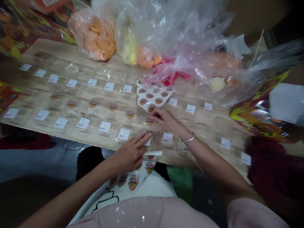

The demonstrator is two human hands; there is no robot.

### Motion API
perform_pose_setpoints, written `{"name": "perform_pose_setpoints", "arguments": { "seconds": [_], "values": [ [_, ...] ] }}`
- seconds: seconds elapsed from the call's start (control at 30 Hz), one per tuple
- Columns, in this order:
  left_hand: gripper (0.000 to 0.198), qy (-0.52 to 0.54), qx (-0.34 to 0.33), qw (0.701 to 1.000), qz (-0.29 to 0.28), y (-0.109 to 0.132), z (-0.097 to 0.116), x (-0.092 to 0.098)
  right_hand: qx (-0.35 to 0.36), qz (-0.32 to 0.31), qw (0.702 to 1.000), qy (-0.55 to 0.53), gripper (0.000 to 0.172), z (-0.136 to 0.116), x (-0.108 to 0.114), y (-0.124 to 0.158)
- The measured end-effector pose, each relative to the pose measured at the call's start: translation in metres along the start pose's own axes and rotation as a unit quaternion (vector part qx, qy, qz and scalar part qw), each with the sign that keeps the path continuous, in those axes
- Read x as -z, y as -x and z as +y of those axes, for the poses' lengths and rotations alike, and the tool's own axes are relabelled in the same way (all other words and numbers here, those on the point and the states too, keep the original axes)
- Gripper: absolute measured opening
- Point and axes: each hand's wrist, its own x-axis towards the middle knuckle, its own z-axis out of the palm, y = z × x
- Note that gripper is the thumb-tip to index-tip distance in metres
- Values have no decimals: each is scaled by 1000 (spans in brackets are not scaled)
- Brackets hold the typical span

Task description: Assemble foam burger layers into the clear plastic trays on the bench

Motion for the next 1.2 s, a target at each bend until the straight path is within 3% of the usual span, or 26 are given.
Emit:
{"name": "perform_pose_setpoints", "arguments": {
  "seconds": [0.2, 0.8, 0.97, 1.1, 1.2],
  "values": [
    [21, 1, -13, 1000, -7, -2, -3, 2, -6, -12, 1000, 15, 11, 4, 8, -4],
    [20, -3, 3, 1000, -20, -1, -4, 1, 0, -3, 1000, 30, 13, 7, 6, -4],
    [21, 0, 2, 1000, -19, -2, -5, 2, 0, 10, 983, 181, 2, -5, -2, 3],
    [21, -2, -1, 1000, -20, -3, -5, 2, -30, 51, 936, 347, 24, -16, -12, 7],
    [23, 3, 4, 1000, -21, -3, -5, 2, -11, 29, 902, 431, 15, -16, -15, 6]
  ]
}}
